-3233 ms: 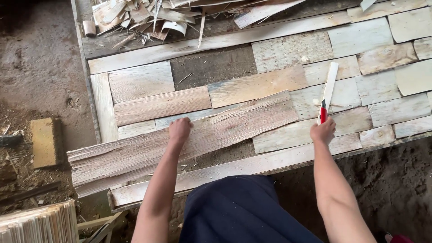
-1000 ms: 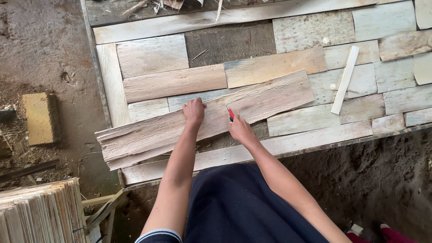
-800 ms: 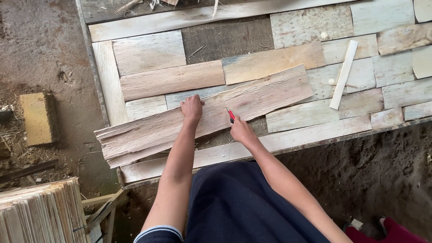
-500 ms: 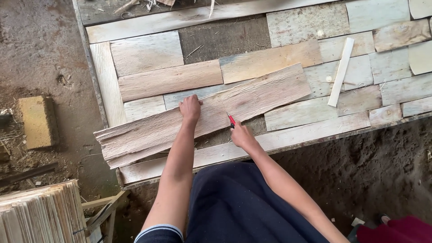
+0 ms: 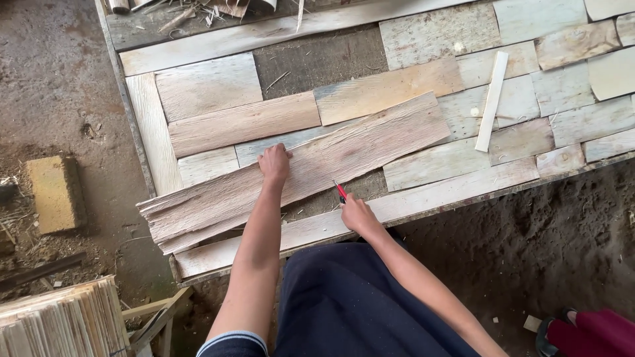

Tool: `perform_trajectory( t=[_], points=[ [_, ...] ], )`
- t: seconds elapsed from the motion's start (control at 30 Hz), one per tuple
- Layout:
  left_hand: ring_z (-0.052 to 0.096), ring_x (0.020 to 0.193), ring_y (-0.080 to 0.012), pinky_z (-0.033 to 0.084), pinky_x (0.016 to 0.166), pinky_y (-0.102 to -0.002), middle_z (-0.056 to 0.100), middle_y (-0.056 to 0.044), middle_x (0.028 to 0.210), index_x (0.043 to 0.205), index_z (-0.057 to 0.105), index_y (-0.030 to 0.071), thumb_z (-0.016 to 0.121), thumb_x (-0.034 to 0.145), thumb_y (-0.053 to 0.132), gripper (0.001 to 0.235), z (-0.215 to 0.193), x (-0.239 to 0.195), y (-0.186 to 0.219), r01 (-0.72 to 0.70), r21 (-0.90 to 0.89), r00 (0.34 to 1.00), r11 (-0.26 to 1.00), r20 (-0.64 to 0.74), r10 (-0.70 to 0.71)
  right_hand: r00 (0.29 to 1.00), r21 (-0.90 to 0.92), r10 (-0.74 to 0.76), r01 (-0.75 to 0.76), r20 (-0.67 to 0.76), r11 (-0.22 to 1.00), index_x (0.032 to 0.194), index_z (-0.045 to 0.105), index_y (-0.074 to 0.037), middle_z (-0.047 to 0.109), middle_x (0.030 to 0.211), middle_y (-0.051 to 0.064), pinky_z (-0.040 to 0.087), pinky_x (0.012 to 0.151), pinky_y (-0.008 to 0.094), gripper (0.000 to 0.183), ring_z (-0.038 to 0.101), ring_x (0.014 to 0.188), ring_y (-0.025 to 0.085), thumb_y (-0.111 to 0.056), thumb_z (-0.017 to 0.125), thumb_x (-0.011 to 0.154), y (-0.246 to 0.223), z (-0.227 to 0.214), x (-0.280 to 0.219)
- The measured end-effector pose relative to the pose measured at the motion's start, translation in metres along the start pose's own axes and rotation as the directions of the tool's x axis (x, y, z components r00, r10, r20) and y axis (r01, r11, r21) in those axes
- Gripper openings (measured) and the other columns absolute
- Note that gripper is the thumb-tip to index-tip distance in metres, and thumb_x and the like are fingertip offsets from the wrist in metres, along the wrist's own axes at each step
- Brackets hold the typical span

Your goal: Cutting thin wood veneer sheets into strips using a utility knife and a straight edge

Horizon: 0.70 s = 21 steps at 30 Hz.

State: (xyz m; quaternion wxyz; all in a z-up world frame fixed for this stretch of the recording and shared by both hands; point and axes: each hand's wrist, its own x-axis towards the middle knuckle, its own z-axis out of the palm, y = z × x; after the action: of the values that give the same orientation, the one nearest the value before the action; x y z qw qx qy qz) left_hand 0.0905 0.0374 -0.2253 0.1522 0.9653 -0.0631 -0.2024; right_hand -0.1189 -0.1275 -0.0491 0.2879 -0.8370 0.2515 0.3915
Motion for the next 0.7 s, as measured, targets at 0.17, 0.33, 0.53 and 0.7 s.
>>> perform_trajectory(
  t=[0.17,0.33,0.53,0.7],
  points=[
    [0.070,0.109,-0.0286,0.046,0.095,-0.049,0.076,-0.005,0.100,0.102,0.074,0.020,0.072,0.092,0.042,0.024,-0.007,-0.005,0.001,-0.022,-0.022,1.000,0.999,-0.008,0.022,1.000,-0.001,-0.006,0.006,0.017,1.000,0.129,0.051,0.000,0.066,0.125,0.033,0.053,0.097,0.060,0.040,0.065,0.118,0.050,-0.030,0.043,0.104,0.005,-0.014,-0.008],
    [0.069,0.108,-0.0253,0.045,0.096,-0.048,0.075,-0.001,0.100,0.106,0.073,0.025,0.069,0.094,0.047,0.026,0.007,-0.001,-0.014,-0.074,-0.001,0.997,0.997,-0.026,0.073,0.998,0.097,-0.032,0.027,0.047,0.995,0.122,0.062,0.005,0.068,0.120,0.036,0.049,0.103,0.060,0.045,0.063,0.120,0.053,-0.033,0.050,0.100,0.019,-0.047,-0.037],
    [0.068,0.110,-0.0266,0.042,0.099,-0.051,0.074,-0.003,0.102,0.114,0.070,0.023,0.063,0.099,0.052,0.033,-0.003,-0.008,-0.025,-0.102,-0.048,0.995,0.994,-0.021,0.101,0.935,0.578,0.197,0.010,-0.293,0.816,0.120,0.067,-0.010,0.071,0.087,0.021,0.052,0.086,0.052,0.052,0.070,0.094,0.040,-0.052,0.043,0.101,0.142,-0.062,0.053],
    [0.067,0.102,-0.0289,0.040,0.094,-0.047,0.074,-0.008,0.098,0.109,0.071,0.018,0.058,0.102,0.040,0.026,-0.048,-0.037,0.002,-0.110,-0.042,0.988,0.993,-0.111,0.105,0.752,0.591,0.415,-0.042,-0.512,0.805,0.136,0.037,-0.005,0.057,0.132,0.037,0.041,0.110,0.062,0.041,0.054,0.127,0.054,-0.030,0.035,0.104,0.169,-0.131,0.027]
  ],
)
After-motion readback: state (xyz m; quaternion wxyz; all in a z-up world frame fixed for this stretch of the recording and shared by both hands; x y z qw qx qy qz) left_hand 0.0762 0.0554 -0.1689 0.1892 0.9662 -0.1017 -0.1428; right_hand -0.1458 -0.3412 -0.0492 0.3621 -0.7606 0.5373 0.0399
